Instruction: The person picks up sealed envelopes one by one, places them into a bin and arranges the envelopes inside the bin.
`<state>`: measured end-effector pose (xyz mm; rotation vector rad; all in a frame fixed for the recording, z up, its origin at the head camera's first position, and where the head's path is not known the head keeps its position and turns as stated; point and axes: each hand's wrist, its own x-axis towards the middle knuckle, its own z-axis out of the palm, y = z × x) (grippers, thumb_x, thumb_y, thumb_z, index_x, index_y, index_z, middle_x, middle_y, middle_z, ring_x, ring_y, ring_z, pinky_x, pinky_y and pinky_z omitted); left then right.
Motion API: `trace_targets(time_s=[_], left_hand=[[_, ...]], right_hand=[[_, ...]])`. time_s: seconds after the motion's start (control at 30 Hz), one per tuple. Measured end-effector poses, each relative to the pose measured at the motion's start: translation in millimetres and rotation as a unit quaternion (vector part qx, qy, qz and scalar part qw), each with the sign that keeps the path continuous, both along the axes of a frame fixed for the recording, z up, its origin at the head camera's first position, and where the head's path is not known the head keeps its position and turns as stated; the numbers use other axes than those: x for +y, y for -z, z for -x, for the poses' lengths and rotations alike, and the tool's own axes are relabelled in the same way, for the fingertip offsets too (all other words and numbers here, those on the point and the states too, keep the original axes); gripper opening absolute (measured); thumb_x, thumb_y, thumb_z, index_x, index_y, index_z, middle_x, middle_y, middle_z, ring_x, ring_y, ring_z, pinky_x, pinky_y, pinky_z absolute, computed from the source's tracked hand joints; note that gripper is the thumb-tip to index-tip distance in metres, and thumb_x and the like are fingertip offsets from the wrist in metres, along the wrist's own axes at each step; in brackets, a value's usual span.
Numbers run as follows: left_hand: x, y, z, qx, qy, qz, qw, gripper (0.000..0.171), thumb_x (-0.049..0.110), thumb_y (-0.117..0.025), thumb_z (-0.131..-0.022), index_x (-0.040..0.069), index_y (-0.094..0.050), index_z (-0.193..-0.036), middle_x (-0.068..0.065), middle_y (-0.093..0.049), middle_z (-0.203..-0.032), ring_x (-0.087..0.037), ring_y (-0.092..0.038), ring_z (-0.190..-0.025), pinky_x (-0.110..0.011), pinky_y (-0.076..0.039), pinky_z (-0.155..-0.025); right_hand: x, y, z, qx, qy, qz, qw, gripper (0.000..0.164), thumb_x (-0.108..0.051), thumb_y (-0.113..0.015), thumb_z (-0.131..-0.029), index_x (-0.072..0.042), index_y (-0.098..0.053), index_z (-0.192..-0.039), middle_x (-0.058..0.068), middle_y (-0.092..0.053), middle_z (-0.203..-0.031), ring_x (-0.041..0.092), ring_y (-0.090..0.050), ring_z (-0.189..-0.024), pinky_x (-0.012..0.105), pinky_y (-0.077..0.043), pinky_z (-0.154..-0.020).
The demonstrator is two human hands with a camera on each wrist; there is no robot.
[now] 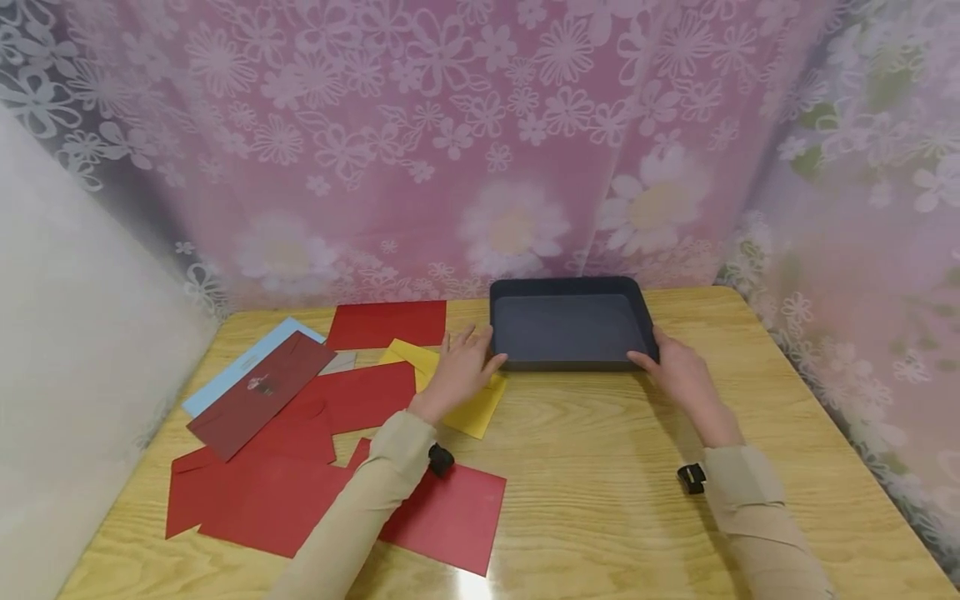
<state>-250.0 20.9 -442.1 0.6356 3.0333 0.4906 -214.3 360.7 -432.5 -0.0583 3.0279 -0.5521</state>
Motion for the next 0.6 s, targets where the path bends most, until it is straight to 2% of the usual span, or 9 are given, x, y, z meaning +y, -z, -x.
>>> trace_targets(time_s=[0.07, 0.17, 0.3, 0.4, 0.5, 0.6], left_hand=[[2, 1.7, 1.1, 0.000, 0.003, -0.005, 1.0000, 0.065, 0.043, -0.053, -0.104, 0.005, -0.040, -0.155, -0.009, -0.050, -0.153, -0.029, -0.030, -0.151, -0.063, -0.017, -0.120], [5, 1.7, 1.0, 0.004, 0.002, -0.004, 1.0000, 0.064, 0.042, -0.055, -0.104, 0.005, -0.041, -0.155, -0.008, -0.051, -0.152, -0.027, -0.032, -0.151, -0.064, -0.018, -0.120], [10, -1.7, -0.5, 0.005, 0.009, 0.005, 0.9999, 0.064, 0.042, -0.056, -0.103, 0.006, -0.044, -0.154, -0.006, -0.054, -0.149, -0.026, -0.033, -0.150, -0.064, -0.020, -0.119], [13, -4.0, -2.2, 0.003, 0.013, 0.012, 0.9998, 0.063, 0.043, -0.057, -0.103, 0.006, -0.045, -0.153, -0.006, -0.055, -0.148, -0.026, -0.034, -0.150, -0.063, -0.022, -0.119], [17, -4.7, -5.3, 0.001, 0.014, 0.012, 0.9998, 0.063, 0.042, -0.058, -0.103, 0.006, -0.045, -0.153, -0.008, -0.054, -0.149, -0.026, -0.037, -0.148, -0.061, -0.023, -0.119], [19, -3.9, -9.5, 0.004, 0.015, 0.011, 0.9998, 0.063, 0.042, -0.057, -0.103, 0.006, -0.044, -0.153, -0.009, -0.053, -0.150, -0.028, -0.041, -0.145, -0.061, -0.026, -0.118]], right_hand=[[1, -0.5, -0.2, 0.004, -0.001, 0.000, 1.000, 0.084, -0.045, -0.053, -0.105, 0.020, -0.024, -0.149, 0.045, -0.056, -0.120, 0.044, -0.065, -0.076, 0.050, -0.051, -0.065], [1, -1.5, -0.9, -0.003, 0.003, 0.009, 1.000, 0.086, -0.045, -0.054, -0.104, 0.020, -0.023, -0.150, 0.041, -0.061, -0.103, 0.037, -0.062, -0.066, 0.043, -0.045, -0.058], [5, -2.6, -4.8, -0.007, 0.011, 0.017, 1.000, 0.085, -0.045, -0.054, -0.104, 0.019, -0.021, -0.150, 0.045, -0.053, -0.123, 0.053, -0.062, -0.090, 0.053, -0.050, -0.068], [9, -2.2, -8.2, -0.005, 0.015, 0.019, 1.000, 0.085, -0.044, -0.054, -0.105, 0.020, -0.021, -0.150, 0.048, -0.039, -0.137, 0.060, -0.053, -0.112, 0.064, -0.048, -0.085], [12, -1.5, -11.3, -0.004, 0.015, 0.025, 1.000, 0.085, -0.043, -0.054, -0.105, 0.020, -0.021, -0.150, 0.048, -0.037, -0.138, 0.061, -0.050, -0.116, 0.067, -0.045, -0.091], [15, -1.1, -15.2, -0.006, 0.015, 0.029, 0.999, 0.085, -0.043, -0.054, -0.105, 0.021, -0.021, -0.149, 0.048, -0.039, -0.137, 0.060, -0.052, -0.114, 0.066, -0.046, -0.089]])
